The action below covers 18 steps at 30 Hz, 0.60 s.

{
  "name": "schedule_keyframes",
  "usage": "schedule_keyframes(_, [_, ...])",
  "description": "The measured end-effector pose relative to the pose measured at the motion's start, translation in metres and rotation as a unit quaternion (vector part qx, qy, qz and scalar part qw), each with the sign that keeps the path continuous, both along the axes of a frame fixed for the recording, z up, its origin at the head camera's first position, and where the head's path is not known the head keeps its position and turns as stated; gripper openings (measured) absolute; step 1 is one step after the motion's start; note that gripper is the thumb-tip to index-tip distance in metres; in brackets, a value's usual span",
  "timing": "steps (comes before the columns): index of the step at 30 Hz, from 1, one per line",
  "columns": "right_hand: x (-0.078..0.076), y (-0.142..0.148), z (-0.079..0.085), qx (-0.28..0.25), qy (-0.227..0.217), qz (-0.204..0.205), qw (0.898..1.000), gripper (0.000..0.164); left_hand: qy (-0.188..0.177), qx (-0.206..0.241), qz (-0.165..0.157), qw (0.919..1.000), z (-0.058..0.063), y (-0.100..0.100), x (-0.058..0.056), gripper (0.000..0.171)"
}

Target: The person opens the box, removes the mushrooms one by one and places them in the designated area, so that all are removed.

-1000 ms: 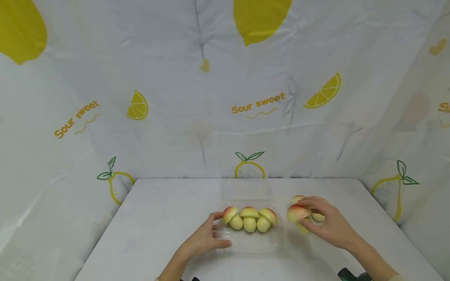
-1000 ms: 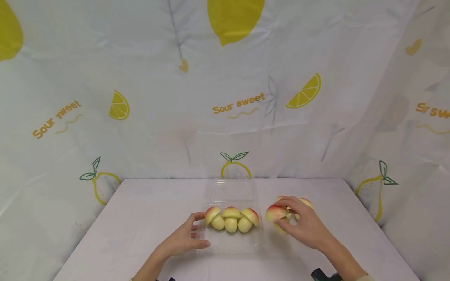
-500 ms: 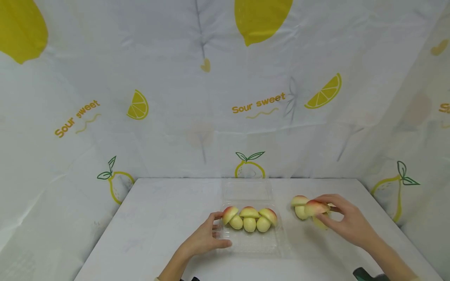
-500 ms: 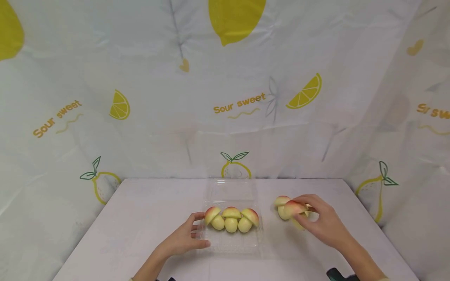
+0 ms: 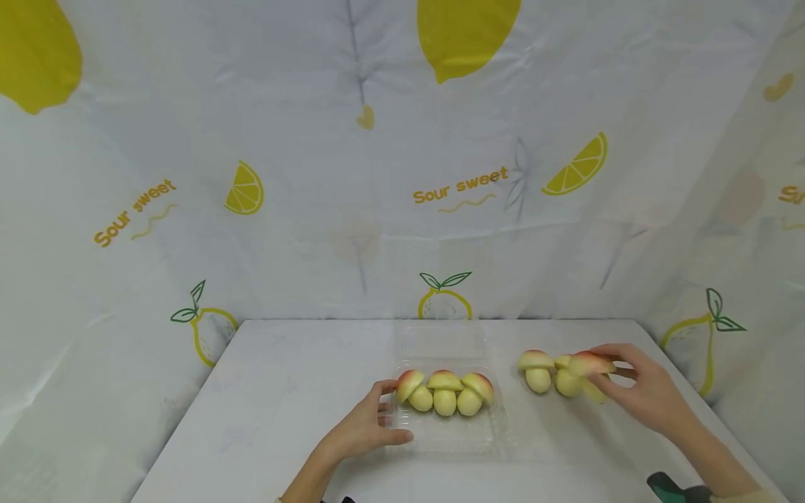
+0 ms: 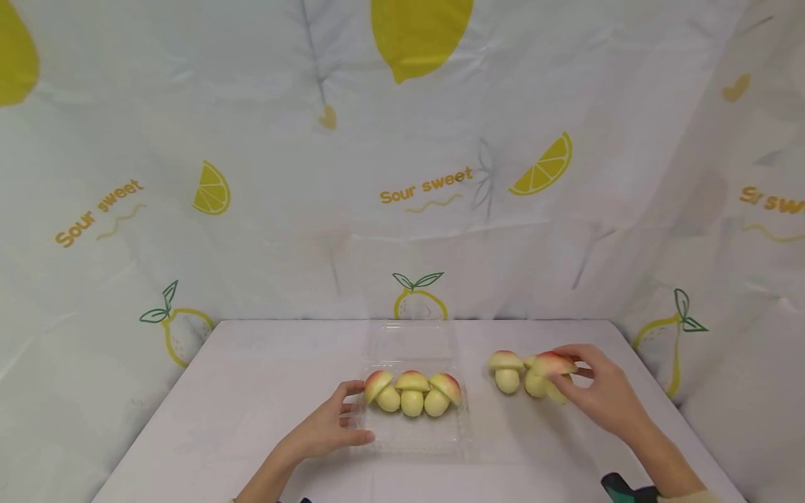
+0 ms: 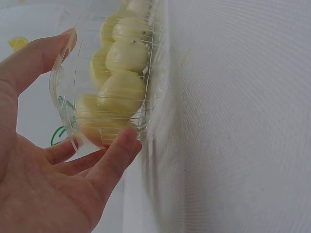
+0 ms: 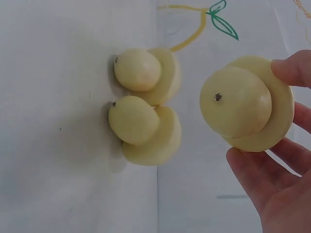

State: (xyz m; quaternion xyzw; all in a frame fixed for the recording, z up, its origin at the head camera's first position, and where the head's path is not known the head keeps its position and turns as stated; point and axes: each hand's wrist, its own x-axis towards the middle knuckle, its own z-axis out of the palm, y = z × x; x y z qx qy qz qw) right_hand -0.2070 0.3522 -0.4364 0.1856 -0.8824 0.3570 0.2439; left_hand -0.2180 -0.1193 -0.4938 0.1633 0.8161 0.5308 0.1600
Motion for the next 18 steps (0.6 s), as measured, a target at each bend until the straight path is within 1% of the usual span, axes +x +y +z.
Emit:
schedule_keyframes(7, [-0.006,0.017,-0.006,-0.013,-0.007,-0.020,1.000,0.038,0.002,-0.001,-0.002,1.0000,-0.002,0.000,-0.001,0.089])
schedule_keyframes(14, [-0.012,0.033,-0.011,-0.017,-0.051,-0.064,0.997,0.038,0.004,0.000,-0.003,1.0000,-0.002,0.000,-0.001,0.089])
schedule_keyframes(18, [-0.014,0.038,-0.014,-0.029,-0.063,-0.071,0.995,0.037,0.004,-0.001,-0.002,1.0000,-0.002,0.000,-0.001,0.089])
